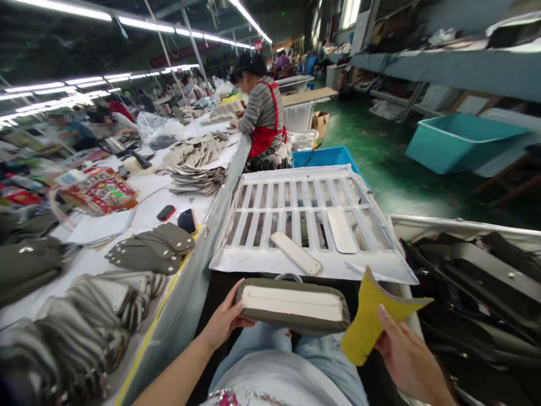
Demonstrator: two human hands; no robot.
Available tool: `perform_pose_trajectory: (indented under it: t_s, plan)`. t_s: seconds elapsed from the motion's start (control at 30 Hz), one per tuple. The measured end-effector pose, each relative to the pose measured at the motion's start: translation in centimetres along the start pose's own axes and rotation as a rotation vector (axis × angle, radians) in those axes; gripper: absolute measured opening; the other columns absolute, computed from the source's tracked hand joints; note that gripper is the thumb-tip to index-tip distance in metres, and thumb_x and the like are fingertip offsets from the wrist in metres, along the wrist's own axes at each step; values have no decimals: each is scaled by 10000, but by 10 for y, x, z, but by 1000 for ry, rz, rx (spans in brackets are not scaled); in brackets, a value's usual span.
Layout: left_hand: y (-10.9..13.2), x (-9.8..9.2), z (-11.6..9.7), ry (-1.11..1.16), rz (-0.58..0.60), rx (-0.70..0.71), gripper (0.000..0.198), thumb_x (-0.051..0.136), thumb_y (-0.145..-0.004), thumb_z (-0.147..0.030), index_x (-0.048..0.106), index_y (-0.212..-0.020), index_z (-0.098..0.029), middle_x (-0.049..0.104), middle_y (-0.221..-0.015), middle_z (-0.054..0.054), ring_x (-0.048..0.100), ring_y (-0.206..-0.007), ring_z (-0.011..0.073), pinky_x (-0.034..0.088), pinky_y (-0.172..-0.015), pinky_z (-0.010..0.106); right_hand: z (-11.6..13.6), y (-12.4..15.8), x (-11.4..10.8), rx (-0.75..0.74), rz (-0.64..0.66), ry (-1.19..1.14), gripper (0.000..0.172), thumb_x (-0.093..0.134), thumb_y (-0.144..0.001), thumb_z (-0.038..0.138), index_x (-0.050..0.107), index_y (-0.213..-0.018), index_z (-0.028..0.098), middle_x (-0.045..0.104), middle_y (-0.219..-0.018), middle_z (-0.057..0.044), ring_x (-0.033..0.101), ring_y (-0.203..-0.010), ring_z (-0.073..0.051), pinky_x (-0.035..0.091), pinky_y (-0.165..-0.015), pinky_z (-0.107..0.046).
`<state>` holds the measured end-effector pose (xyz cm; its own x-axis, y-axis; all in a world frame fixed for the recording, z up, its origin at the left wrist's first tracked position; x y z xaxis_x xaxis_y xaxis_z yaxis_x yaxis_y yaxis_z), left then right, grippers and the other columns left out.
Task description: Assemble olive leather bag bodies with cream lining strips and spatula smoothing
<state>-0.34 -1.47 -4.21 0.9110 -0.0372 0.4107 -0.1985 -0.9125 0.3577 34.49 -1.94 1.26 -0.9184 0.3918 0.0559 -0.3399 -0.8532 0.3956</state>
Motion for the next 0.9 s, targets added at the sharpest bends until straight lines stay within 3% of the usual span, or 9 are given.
perform_pose_trajectory:
  t_s: [0.1, 0.2, 0.37, 0.47, 0.57, 0.7, 0.8, 0.9]
  plan:
    - [0, 1, 2, -18, -140, 6, 742, 644, -732, -404, 276, -1368, -303, 504, -1223, 73, 612, -663, 147, 536, -635, 346, -2, -23, -37, 89, -10, -95, 409, 681, -621, 411, 519, -938, 209, 658, -827, -75, 644, -709, -234, 517, -578, -330]
    - [-3, 2, 3, -49, -161, 16, 692, 662, -723, -399, 331, -1326, -322, 512, -1177, 40, 574, -592, 119, 535, -560, 318, 0, -47, -41, 50, 57, 15, 438, 641, -679, 394, 440, -1016, 199, 645, -836, -52, 644, -636, -209, 501, -557, -323]
    - [3, -2, 8, 10, -129, -62, 730, 652, -749, -384, 266, -1367, -342, 553, -1172, 40, 628, -716, 177, 547, -705, 374, 6, -84, -4, -39, 158, 197, 353, 623, -691, 376, 421, -906, 182, 573, -630, 20, 544, -456, -134, 418, -447, -253]
    - [12, 1, 5, 115, -62, -68, 786, 669, -737, -309, 231, -1390, -315, 504, -1272, 71, 637, -833, 200, 535, -762, 365, 16, -79, 23, -28, 259, 141, 389, 669, -653, 390, 452, -907, 189, 568, -666, 28, 520, -501, -92, 415, -486, -212]
    - [11, -1, 0, 84, 36, -79, 860, 690, -690, -275, 216, -1407, -246, 535, -1218, 123, 658, -758, 205, 543, -660, 328, 24, -69, 33, -19, 349, 136, 369, 718, -629, 434, 528, -830, 190, 569, -695, -12, 506, -543, -106, 425, -500, -224]
    - [0, -17, -18, -180, 58, -72, 786, 681, -680, -266, 314, -1373, -219, 535, -1206, 138, 662, -726, 191, 541, -597, 301, 21, -62, 32, -8, 449, 238, 320, 695, -645, 496, 593, -749, 211, 562, -685, -59, 495, -560, -161, 436, -494, -285]
    - [-5, -23, -37, -462, 63, -70, 738, 659, -680, -222, 353, -1349, -159, 655, -885, 87, 653, -660, 178, 532, -584, 294, 16, -55, 29, -7, 448, 266, 342, 693, -625, 526, 598, -729, 214, 562, -688, -66, 494, -559, -171, 443, -504, -304]
    - [-10, -16, -54, -748, 110, -40, 715, 624, -675, -169, 368, -1342, -168, 616, -586, -9, 627, -569, 156, 488, -530, 230, 15, -49, 23, -30, 382, 258, 373, 693, -615, 547, 590, -713, 202, 555, -675, -62, 492, -541, -158, 433, -490, -296]
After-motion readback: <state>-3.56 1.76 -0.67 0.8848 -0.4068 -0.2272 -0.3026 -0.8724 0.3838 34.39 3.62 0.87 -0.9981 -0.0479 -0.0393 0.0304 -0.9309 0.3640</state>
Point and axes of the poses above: each hand's wrist, its own y-axis away from the middle knuckle, its own x-axis out of the palm, z = x × y, the point moved 6 cm from there along -y, towards the middle knuckle
